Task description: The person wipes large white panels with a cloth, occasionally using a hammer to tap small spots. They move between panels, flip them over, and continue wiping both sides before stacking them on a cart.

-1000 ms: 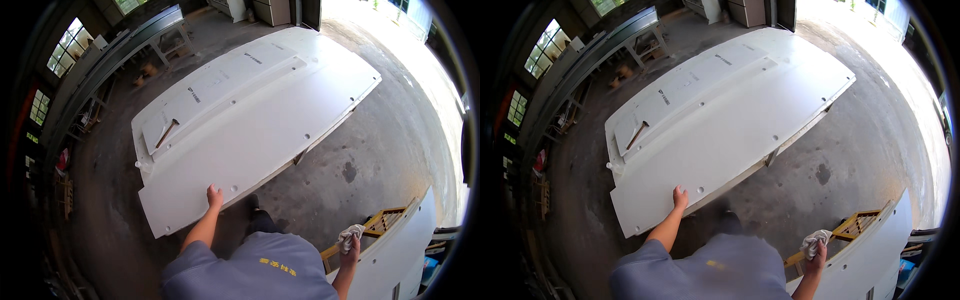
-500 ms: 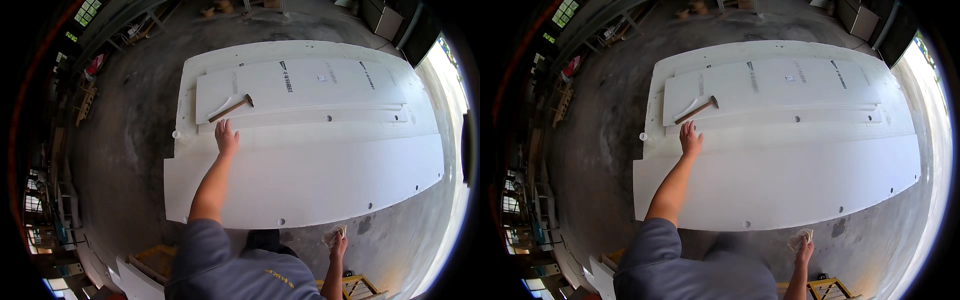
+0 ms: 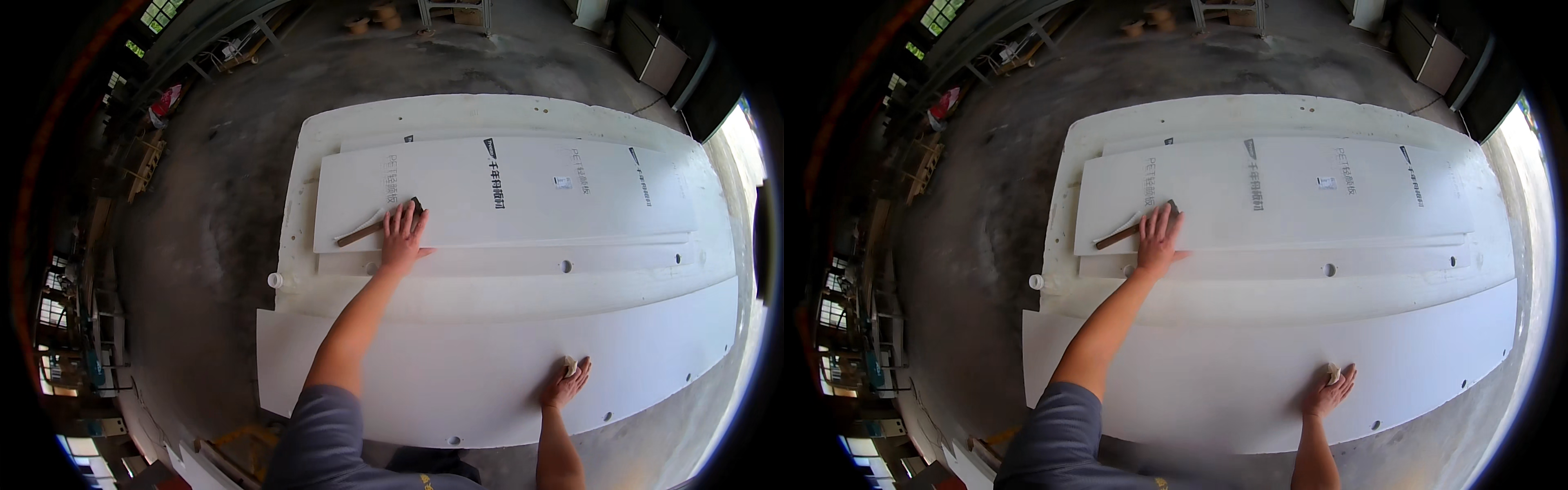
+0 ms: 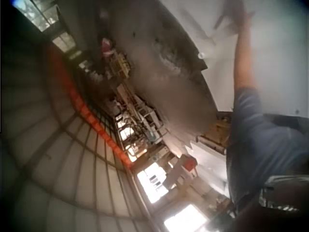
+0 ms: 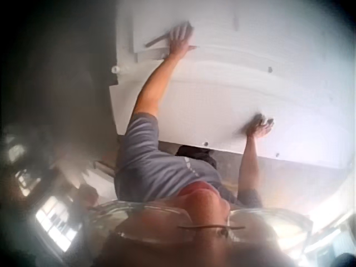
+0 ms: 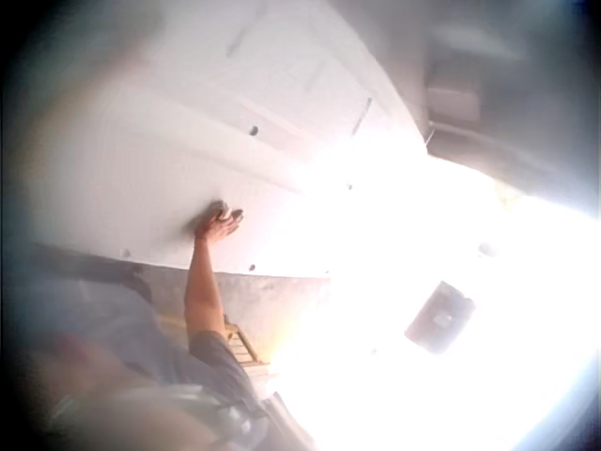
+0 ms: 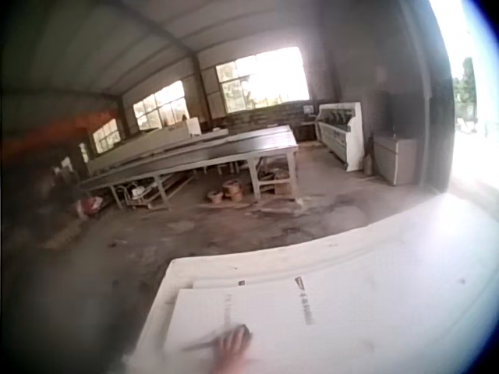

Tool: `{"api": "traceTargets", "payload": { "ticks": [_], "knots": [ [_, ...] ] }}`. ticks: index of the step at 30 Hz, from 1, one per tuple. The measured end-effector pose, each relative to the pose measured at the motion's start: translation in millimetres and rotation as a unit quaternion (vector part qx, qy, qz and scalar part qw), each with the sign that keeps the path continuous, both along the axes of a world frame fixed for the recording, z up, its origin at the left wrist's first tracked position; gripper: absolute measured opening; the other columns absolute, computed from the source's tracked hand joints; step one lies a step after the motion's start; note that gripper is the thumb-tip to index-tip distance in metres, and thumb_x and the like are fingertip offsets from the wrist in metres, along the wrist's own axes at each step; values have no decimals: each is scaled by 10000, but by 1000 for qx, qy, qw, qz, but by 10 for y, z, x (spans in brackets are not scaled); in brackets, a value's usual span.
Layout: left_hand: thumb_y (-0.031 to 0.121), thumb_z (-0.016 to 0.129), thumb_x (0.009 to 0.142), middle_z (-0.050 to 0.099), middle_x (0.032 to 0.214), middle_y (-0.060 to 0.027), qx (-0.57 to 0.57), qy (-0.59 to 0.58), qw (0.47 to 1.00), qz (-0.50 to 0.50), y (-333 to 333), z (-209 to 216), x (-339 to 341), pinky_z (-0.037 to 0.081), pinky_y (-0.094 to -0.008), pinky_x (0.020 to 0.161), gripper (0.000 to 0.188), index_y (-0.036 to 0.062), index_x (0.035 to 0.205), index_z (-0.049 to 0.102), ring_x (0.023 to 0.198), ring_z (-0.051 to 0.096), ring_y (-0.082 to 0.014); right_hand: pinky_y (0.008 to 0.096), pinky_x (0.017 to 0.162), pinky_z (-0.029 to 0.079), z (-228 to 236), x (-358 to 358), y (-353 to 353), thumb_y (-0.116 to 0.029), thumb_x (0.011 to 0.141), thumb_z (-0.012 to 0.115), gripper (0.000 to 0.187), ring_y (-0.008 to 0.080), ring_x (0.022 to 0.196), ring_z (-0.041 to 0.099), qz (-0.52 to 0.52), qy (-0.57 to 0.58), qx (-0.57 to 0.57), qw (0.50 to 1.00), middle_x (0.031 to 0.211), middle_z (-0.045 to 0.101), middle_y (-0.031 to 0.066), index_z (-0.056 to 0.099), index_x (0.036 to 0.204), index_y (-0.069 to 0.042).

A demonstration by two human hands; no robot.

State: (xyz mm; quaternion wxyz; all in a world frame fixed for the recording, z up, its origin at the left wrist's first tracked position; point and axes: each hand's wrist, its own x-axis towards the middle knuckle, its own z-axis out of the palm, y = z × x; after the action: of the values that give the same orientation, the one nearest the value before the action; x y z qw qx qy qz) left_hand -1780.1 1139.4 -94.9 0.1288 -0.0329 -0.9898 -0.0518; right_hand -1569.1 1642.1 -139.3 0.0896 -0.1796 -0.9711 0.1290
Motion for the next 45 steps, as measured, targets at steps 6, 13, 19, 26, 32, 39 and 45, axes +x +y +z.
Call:
{"api": "traceTargets", "payload": {
  "ticks": [6, 13, 19, 26, 32, 39, 45],
  "knots": [
    [438, 863, 667, 328, 1569, -141, 18, 14, 999, -34, -245, 82, -601, 207, -586, 1184, 984, 194, 1497, 393, 1431, 314, -380, 460, 1203, 204, 107, -32, -97, -229, 1001, 474, 313, 340, 1463, 286, -7, -13, 20, 1000, 1561, 364, 169, 517, 1197, 10],
    [357, 884, 655, 288, 1591, -151, -3, -23, 999, -31, -276, 9, -739, 198, -569, 1183, 1080, 176, 1544, 298, 1445, 289, -365, 485, 1223, 149, 145, -69, 23, -256, 959, 515, 269, 365, 1491, 214, -10, -42, -33, 998, 1582, 301, 183, 523, 1123, -44],
    [348, 631, 942, 310, 1576, -195, 72, 75, 986, 131, -1018, -123, -542, 236, -562, 1169, 732, 52, 1526, 303, 1435, 311, -388, 483, 1224, 150, 134, -11, -2, -241, 934, 535, 252, 365, 1490, 213, -24, -55, -37, 998, 1586, 286, 180, 500, 1098, -54],
    [647, 558, 878, 450, 1480, -196, 76, -172, 836, 516, -1543, -593, 560, 424, -570, 1026, 902, 18, 1491, 350, 1282, 497, -443, 493, 1217, 159, 143, 7, 2, -192, 895, 559, 249, 365, 1487, 224, -18, -36, -30, 999, 1583, 292, 181, 505, 1096, -55],
    [680, 679, 755, 637, 1140, -294, 63, -127, 866, 480, -1955, -655, 840, 468, -527, 974, 859, -78, 1153, 612, 1112, 584, -458, 488, 1222, 152, 96, -51, -25, -219, 919, 568, 254, 355, 1492, 220, -3, -25, -21, 999, 1585, 294, 173, 508, 1123, -80],
    [552, 799, 679, 606, 1230, -238, 109, -100, 880, 452, -1542, -416, 992, 411, -488, 1041, 870, -50, 1258, 555, 1198, 509, -408, 464, 1211, 190, 28, -5, -16, -252, 1006, 484, 282, 332, 1474, 265, -9, -7, 16, 1000, 1560, 347, 175, 532, 1180, -36],
    [475, 816, 682, 582, 1250, -221, 142, -88, 880, 445, -1187, -242, 1264, 384, -462, 1031, 837, -37, 1267, 507, 1188, 477, -375, 448, 1213, 191, 13, -47, 40, -259, 1004, 490, 316, 315, 1472, 268, -3, -1, 32, 999, 1560, 351, 172, 547, 1207, -23]
  ]
}}
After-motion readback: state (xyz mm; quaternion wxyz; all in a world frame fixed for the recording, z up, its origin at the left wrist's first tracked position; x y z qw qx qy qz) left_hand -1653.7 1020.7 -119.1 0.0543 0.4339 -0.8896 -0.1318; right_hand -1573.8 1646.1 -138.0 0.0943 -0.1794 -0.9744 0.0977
